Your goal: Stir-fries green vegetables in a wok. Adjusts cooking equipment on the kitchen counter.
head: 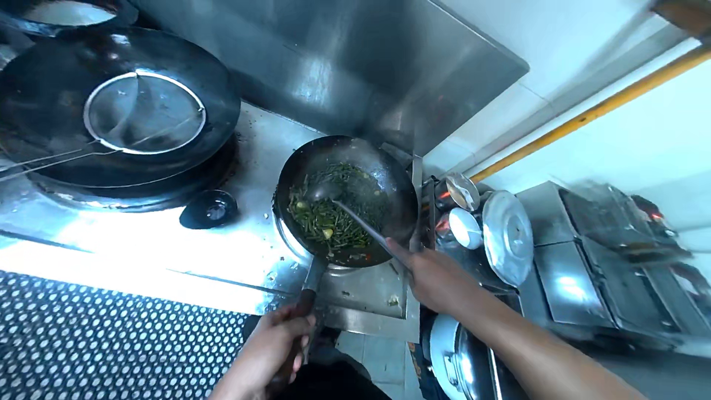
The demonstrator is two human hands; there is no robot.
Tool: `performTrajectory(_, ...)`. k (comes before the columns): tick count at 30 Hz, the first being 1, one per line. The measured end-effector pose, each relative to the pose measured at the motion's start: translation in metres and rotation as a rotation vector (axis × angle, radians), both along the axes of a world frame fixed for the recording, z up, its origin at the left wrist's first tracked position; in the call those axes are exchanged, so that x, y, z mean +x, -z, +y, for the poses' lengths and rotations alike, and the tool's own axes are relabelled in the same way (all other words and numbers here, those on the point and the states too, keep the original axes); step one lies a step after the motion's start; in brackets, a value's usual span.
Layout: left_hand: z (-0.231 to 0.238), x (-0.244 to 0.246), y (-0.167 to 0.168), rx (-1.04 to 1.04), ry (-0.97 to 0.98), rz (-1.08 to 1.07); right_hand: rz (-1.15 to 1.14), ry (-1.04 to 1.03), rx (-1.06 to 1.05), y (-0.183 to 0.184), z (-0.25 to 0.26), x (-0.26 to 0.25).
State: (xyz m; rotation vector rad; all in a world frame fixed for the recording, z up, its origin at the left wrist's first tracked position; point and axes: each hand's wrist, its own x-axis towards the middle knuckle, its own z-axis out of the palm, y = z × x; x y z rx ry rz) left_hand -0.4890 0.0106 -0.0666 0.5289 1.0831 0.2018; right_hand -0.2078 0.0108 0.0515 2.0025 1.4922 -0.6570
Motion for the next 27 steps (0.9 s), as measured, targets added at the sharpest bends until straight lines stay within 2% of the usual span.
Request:
performTrajectory(3, -0.006, 0.005, -0.013, -0.008, 0.004, -0.017, -0.041, 0.019, -0.072, -0.029, -0.033, 0.006)
performTrajectory(5, -0.004, 0.007, -0.009, -0.032, 0.013, -0.033, -0.045, 0.053, -0.091, -0.048, -0.051, 0.016)
performTrajectory(7, -0.002, 0.006, -0.001, -0.031, 0.003, -0.026, -0.037, 0.080, -0.064, -0.063, -0.070, 0.029)
performTrajectory(10, -0.009, 0.011, -0.007, -0.029, -0.008, -0.040, -0.006, 0.108, 0.002, -0.083, -0.098, 0.049)
performTrajectory(15, -0.010, 0.016, -0.008, -0.049, -0.006, -0.041, 0.064, 0.108, -0.096, -0.112, -0.114, 0.058)
performTrajectory(17, -0.010, 0.016, -0.005, -0.054, -0.013, -0.049, 0.044, 0.093, -0.166, -0.100, -0.107, 0.053)
performTrajectory(19, -0.010, 0.015, -0.003, -0.058, -0.009, -0.055, 0.008, 0.104, -0.169, -0.072, -0.095, 0.044)
performTrajectory(27, -0.018, 0.024, -0.007, -0.037, 0.030, -0.033, -0.038, 0.248, 0.013, 0.070, -0.049, 0.005)
